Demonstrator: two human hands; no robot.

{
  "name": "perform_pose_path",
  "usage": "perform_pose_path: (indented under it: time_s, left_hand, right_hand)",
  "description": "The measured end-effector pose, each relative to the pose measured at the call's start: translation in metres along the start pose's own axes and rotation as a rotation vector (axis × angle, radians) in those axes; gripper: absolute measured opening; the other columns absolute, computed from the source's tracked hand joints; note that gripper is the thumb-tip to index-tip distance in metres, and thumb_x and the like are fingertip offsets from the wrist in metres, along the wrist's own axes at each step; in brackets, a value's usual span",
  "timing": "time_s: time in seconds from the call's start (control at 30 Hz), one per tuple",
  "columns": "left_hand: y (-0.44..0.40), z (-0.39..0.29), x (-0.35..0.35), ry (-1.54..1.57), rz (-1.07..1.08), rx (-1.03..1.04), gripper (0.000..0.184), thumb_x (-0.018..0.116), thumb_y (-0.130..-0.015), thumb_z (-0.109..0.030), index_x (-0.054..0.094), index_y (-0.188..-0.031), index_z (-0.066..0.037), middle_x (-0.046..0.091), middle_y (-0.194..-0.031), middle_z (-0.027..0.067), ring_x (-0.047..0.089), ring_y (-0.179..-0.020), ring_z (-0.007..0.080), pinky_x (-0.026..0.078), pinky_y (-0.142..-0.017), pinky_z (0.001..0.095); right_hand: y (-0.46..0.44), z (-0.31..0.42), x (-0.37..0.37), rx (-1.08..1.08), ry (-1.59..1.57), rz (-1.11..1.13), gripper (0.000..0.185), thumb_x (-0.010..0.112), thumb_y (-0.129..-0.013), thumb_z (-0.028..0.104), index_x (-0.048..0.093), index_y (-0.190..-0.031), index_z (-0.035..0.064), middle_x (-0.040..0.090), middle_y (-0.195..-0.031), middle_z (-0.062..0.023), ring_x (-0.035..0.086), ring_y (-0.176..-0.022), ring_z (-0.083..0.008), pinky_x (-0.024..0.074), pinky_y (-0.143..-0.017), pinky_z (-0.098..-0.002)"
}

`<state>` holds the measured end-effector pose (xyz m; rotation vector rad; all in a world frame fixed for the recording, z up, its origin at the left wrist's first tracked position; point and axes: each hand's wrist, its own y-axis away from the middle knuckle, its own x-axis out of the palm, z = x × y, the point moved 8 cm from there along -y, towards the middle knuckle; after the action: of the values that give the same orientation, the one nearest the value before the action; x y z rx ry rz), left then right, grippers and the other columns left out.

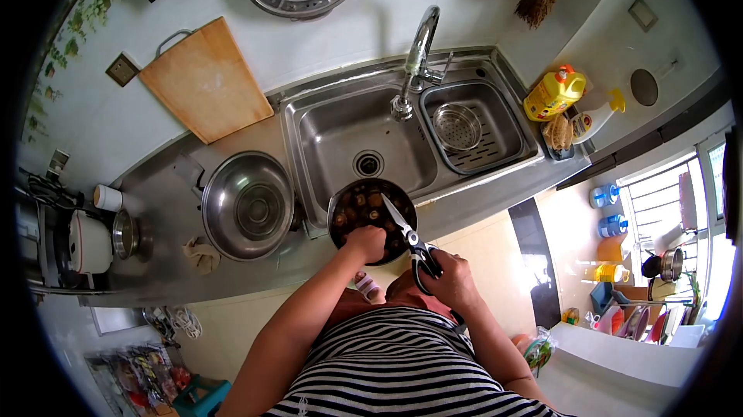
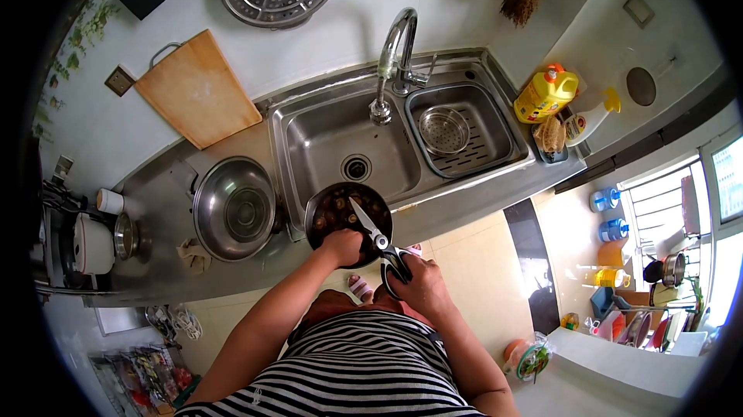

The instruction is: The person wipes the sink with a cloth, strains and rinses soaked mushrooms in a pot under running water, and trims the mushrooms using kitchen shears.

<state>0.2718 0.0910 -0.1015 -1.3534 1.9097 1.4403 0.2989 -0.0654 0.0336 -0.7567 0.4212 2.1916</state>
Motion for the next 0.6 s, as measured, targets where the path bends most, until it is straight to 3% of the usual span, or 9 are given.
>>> perform_pose_path:
  time_s: [0.07, 0.17, 0.23, 0.27, 0.3, 0.4, 0.5, 0.6]
  left_hand:
    - [-0.001, 0.001, -0.003, 0.015, -0.024, -0.003, 0.026, 0.06, -0.07, -0.016, 0.067, -0.089, 0.0, 0.066, -0.095, 0.0197, 0.063, -0.093, 0.0343, 0.052, -0.08, 0.0435]
    - [0.01, 0.009, -0.029, 0.469, -0.23, 0.049, 0.03, 0.063, -0.071, -0.023, 0.066, -0.093, -0.002, 0.066, -0.092, 0.0183, 0.064, -0.088, 0.0325, 0.05, -0.079, 0.0391]
    - [0.021, 0.013, -0.037, 0.789, -0.201, -0.018, 0.029, 0.066, -0.075, -0.02, 0.065, -0.097, -0.001, 0.067, -0.086, 0.0145, 0.066, -0.08, 0.0231, 0.051, -0.073, 0.0334]
    - [0.03, 0.008, -0.044, 0.956, -0.113, -0.068, 0.022, 0.066, -0.079, -0.013, 0.064, -0.098, -0.001, 0.067, -0.082, 0.0083, 0.063, -0.074, 0.0123, 0.05, -0.069, 0.0261]
    - [0.03, 0.011, -0.044, 1.114, -0.184, 0.025, 0.016, 0.064, -0.084, -0.009, 0.064, -0.098, -0.001, 0.066, -0.082, 0.0039, 0.061, -0.074, 0.0081, 0.05, -0.068, 0.0234]
    - [0.044, 0.011, -0.057, 1.209, -0.278, 0.091, 0.016, 0.065, -0.085, -0.008, 0.064, -0.098, 0.0, 0.067, -0.086, 0.0029, 0.061, -0.076, 0.0091, 0.05, -0.07, 0.0235]
    - [0.053, 0.014, -0.058, 1.288, -0.301, 0.107, 0.021, 0.067, -0.085, -0.009, 0.062, -0.103, 0.001, 0.065, -0.095, 0.0041, 0.061, -0.084, 0.0106, 0.05, -0.079, 0.0243]
    - [0.063, 0.021, -0.063, 1.368, -0.47, 0.156, 0.018, 0.064, -0.086, -0.004, 0.062, -0.103, 0.001, 0.064, -0.104, 0.0062, 0.059, -0.093, 0.0108, 0.048, -0.085, 0.0235]
  right_hand:
    - [0.0, 0.002, -0.004, -0.031, 0.03, -0.061, 0.023, 0.072, -0.071, 0.016, 0.057, -0.08, 0.001, 0.059, -0.066, -0.0169, 0.059, -0.059, -0.0359, 0.0476, -0.058, -0.0418]
    - [0.0, -0.003, -0.005, 0.038, 0.001, -0.057, 0.024, 0.073, -0.071, 0.016, 0.058, -0.082, 0.0008, 0.06, -0.067, -0.0169, 0.059, -0.06, -0.0354, 0.0476, -0.059, -0.0418]
    - [0.0, -0.003, -0.005, 0.038, 0.001, -0.059, 0.024, 0.073, -0.071, 0.016, 0.058, -0.082, 0.0008, 0.06, -0.067, -0.0168, 0.059, -0.061, -0.0354, 0.0478, -0.059, -0.0418]
    - [0.0, -0.003, -0.006, 0.028, 0.006, -0.062, 0.024, 0.073, -0.07, 0.017, 0.059, -0.082, 0.0007, 0.061, -0.068, -0.0167, 0.059, -0.061, -0.0354, 0.048, -0.06, -0.0418]
    - [0.0, -0.004, -0.005, 0.03, 0.006, -0.06, 0.024, 0.073, -0.07, 0.017, 0.059, -0.082, 0.0007, 0.061, -0.068, -0.0167, 0.059, -0.061, -0.0354, 0.048, -0.06, -0.0418]
    - [0.0, -0.007, -0.002, 0.039, 0.012, -0.048, 0.024, 0.073, -0.07, 0.017, 0.059, -0.082, 0.001, 0.061, -0.068, -0.016, 0.059, -0.06, -0.0351, 0.0481, -0.061, -0.0419]
    - [-0.001, -0.008, 0.005, -0.004, 0.084, -0.002, 0.024, 0.073, -0.069, 0.019, 0.06, -0.081, 0.0021, 0.062, -0.068, -0.015, 0.058, -0.059, -0.0348, 0.0473, -0.062, -0.042]
    - [-0.002, -0.004, 0.007, -0.049, 0.165, 0.004, 0.025, 0.073, -0.069, 0.022, 0.061, -0.079, 0.0032, 0.062, -0.068, -0.0139, 0.056, -0.058, -0.0347, 0.0462, -0.063, -0.0419]
